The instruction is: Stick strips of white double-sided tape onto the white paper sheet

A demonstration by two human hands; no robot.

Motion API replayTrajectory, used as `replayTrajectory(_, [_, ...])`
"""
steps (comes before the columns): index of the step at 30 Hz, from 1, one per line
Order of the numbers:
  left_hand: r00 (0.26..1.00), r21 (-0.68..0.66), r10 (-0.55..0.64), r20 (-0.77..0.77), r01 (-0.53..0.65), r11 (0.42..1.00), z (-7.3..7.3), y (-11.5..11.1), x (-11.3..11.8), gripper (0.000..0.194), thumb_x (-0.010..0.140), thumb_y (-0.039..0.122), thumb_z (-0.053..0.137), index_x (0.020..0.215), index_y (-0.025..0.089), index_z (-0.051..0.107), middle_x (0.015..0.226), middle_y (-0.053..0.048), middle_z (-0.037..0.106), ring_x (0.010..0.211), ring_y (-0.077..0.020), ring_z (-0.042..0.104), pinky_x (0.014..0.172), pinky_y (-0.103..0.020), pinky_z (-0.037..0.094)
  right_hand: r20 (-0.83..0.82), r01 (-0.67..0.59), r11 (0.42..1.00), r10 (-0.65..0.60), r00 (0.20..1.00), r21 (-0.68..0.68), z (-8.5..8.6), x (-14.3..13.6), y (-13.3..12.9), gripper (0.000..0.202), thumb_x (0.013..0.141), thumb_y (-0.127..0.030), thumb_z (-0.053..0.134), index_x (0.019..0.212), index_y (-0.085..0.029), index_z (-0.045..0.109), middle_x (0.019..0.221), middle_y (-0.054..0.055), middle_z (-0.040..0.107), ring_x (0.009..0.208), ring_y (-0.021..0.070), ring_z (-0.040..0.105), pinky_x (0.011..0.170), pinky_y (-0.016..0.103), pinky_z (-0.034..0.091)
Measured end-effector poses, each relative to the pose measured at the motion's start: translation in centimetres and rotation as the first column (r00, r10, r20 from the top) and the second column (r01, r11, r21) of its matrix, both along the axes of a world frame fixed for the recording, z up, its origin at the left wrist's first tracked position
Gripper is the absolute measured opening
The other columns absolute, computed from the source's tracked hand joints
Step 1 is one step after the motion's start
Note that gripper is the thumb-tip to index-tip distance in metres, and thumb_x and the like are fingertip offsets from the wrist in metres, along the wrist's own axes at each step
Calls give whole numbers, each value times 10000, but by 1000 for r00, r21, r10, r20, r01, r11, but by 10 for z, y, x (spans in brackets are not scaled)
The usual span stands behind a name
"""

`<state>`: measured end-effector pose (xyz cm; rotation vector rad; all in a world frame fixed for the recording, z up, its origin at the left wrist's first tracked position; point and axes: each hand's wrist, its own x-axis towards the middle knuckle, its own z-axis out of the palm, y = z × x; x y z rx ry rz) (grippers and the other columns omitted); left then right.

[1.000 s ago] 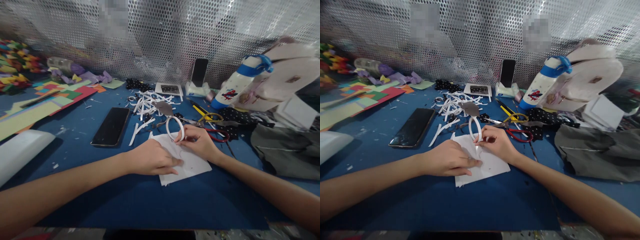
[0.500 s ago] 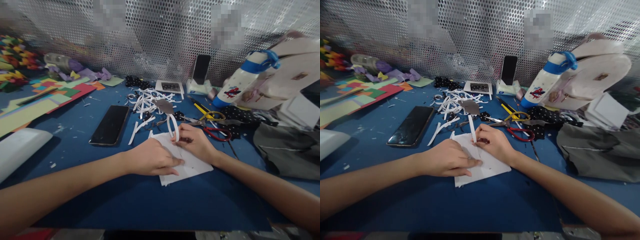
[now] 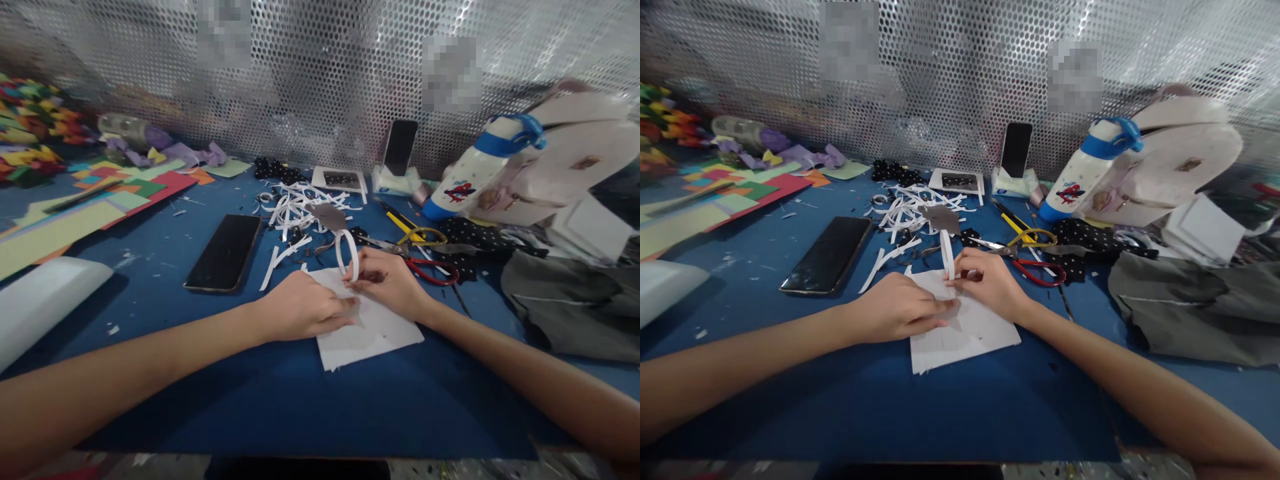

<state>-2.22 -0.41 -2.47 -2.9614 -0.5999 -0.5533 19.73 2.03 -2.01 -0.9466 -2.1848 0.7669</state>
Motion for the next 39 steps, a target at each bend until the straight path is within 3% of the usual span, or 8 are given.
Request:
replayTrajectory(4, [1000, -33, -16, -4, 16, 999, -1, 2, 0, 389, 1010, 437, 372, 1181, 199, 627, 678, 11, 701, 573, -142, 635, 454, -276, 318, -46, 5, 1000, -6, 999, -22, 3, -3, 4, 96, 810, -125, 673, 772, -204, 712, 826, 2, 622, 748, 128, 604, 594, 241, 443])
replayTrajectory(11, [1000, -27, -20, 4, 20, 999, -4, 3, -1, 391, 1005, 445, 379, 1148, 206, 654, 651, 10, 696, 542, -139, 623, 452, -283, 313, -34, 31, 999, -30, 999, 17, 2, -8, 3, 150, 792, -140, 706, 664, -185, 642, 777, -15, 583, 699, 108, 581, 554, 228, 417])
replayTrajectory(21, [1000, -48, -30, 1, 30, 998, -1, 2, 0, 388, 1005, 429, 386, 1125, 195, 671, 669, -3, 710, 549, -139, 620, 456, -269, 301, 37, 32, 999, -33, 999, 12, 0, -7, 4, 181, 829, -206, 676, 670, -189, 590, 829, 4, 576, 732, 131, 591, 590, 256, 430])
replayTrajectory(27, [983, -60, -167, -75, 162, 985, 5, 8, -4, 332, 1009, 362, 409, 1256, 255, 603, 735, 8, 723, 647, -132, 654, 457, -275, 281, 122, 30, 998, -36, 992, 48, 2, -6, 4, 110, 840, -236, 669, 738, -206, 639, 881, 11, 593, 788, 145, 582, 661, 274, 446])
replayTrajectory(33, [996, 37, 70, -58, -68, 997, -1, 15, -8, 413, 1023, 381, 310, 1181, 214, 653, 672, -18, 700, 515, -129, 604, 438, -264, 269, 112, 26, 999, -31, 993, 47, 3, -6, 7, 41, 847, -228, 658, 824, -207, 685, 887, 9, 613, 739, 129, 574, 625, 263, 425])
replayTrajectory(39, [996, 24, 73, -49, -72, 997, -6, 17, -7, 381, 1008, 390, 350, 1218, 247, 634, 650, -13, 693, 515, -137, 603, 436, -258, 273, 60, 36, 995, -41, 997, 89, 5, -7, 15, 127, 843, -226, 656, 720, -198, 663, 780, 4, 634, 720, 134, 564, 604, 263, 398])
